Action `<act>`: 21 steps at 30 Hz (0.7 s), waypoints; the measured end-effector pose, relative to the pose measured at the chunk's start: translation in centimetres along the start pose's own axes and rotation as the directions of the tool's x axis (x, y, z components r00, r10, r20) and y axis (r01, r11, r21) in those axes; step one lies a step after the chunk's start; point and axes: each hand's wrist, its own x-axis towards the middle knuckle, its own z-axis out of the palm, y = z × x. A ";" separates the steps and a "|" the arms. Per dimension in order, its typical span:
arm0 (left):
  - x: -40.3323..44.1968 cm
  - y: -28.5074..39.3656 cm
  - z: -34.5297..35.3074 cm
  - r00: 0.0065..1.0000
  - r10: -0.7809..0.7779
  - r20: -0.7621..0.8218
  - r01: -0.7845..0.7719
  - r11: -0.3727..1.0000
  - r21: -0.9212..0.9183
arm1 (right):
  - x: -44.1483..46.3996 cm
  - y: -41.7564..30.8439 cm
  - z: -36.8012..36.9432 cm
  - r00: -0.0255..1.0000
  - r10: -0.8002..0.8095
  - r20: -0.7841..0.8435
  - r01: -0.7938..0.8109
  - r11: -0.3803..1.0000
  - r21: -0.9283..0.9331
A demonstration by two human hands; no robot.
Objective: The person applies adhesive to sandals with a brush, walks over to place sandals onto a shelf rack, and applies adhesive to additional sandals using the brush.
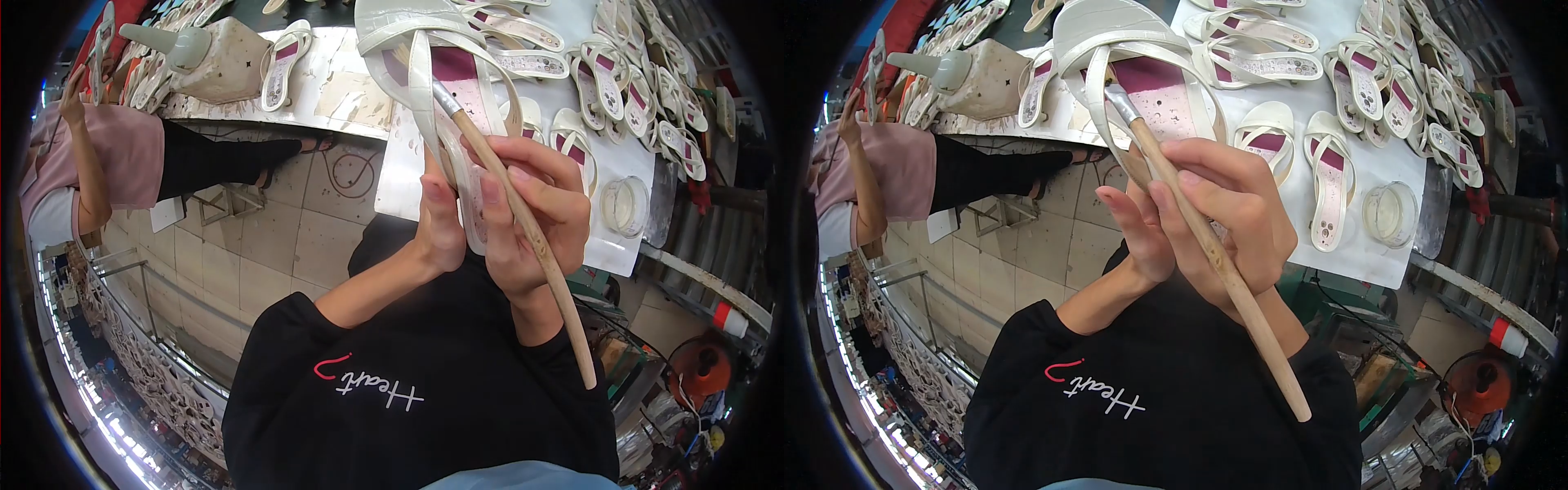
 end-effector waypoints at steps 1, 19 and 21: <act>0.0 0.0 0.0 1.000 -0.002 0.001 0.002 1.000 -0.001 | 0.0 0.1 0.0 1.000 0.001 0.000 -0.001 1.000 -0.001; 0.4 0.6 0.8 1.000 0.000 -0.018 -0.002 0.995 -0.100 | -0.5 1.3 -0.4 0.991 0.083 -0.101 -0.092 0.991 -0.093; 0.4 0.5 0.6 1.000 0.005 -0.012 -0.006 0.995 -0.095 | -0.6 1.2 -0.3 0.997 0.058 -0.059 -0.064 0.993 -0.100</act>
